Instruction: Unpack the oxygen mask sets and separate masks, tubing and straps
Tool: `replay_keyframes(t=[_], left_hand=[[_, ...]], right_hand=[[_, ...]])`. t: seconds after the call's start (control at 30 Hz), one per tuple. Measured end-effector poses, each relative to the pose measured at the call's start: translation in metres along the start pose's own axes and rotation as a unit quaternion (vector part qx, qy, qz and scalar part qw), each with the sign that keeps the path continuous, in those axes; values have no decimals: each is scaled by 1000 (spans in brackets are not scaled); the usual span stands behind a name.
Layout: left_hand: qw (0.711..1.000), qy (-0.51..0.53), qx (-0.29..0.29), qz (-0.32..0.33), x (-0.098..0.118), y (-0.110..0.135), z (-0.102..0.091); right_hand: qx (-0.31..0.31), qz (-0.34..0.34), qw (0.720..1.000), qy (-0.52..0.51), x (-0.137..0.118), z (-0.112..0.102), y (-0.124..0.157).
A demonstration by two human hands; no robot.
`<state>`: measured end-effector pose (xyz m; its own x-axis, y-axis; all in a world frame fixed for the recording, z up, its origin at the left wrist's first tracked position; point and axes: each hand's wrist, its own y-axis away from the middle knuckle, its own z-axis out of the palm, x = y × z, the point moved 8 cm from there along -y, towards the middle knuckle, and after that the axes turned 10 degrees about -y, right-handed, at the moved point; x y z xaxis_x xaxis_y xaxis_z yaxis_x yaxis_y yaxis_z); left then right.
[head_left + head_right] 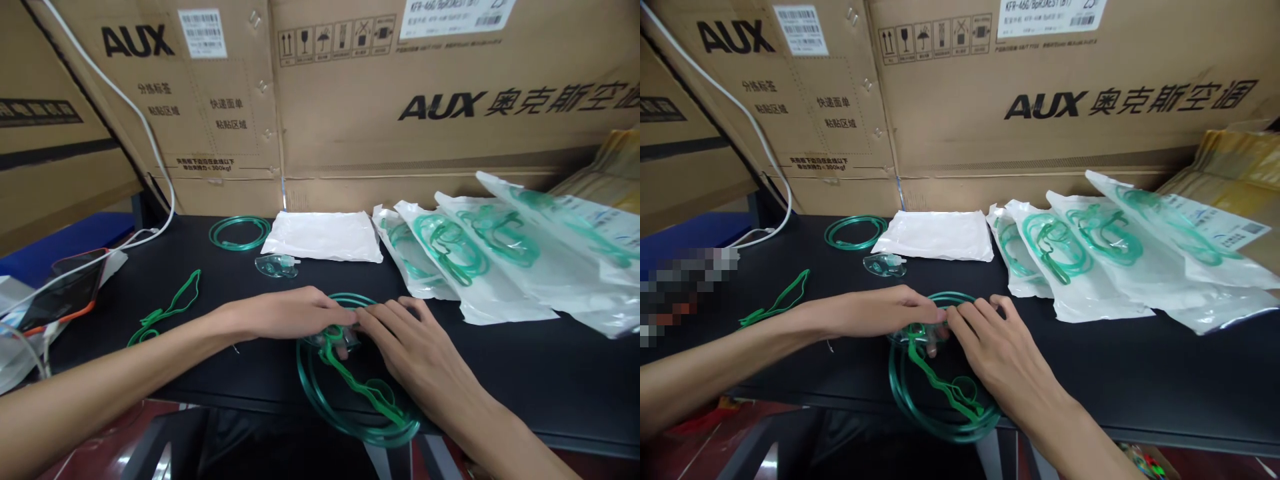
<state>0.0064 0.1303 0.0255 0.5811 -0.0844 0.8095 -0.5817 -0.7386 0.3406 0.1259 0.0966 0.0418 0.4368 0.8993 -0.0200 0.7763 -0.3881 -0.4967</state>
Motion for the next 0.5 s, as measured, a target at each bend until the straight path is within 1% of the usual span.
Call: replay_keyframes(t=[0.2,0.4,0.5], left_hand=[[992,-110,57,-20,-10,7,-3],[980,-178,73,-44,-11,18,0],[964,-238,115,-36,-7,30,2]], right_hand=[[-27,4,1000,-11,4,5,-1],[-49,4,998,-34,6,17,-1],[-58,8,997,-40,8,19,-2]])
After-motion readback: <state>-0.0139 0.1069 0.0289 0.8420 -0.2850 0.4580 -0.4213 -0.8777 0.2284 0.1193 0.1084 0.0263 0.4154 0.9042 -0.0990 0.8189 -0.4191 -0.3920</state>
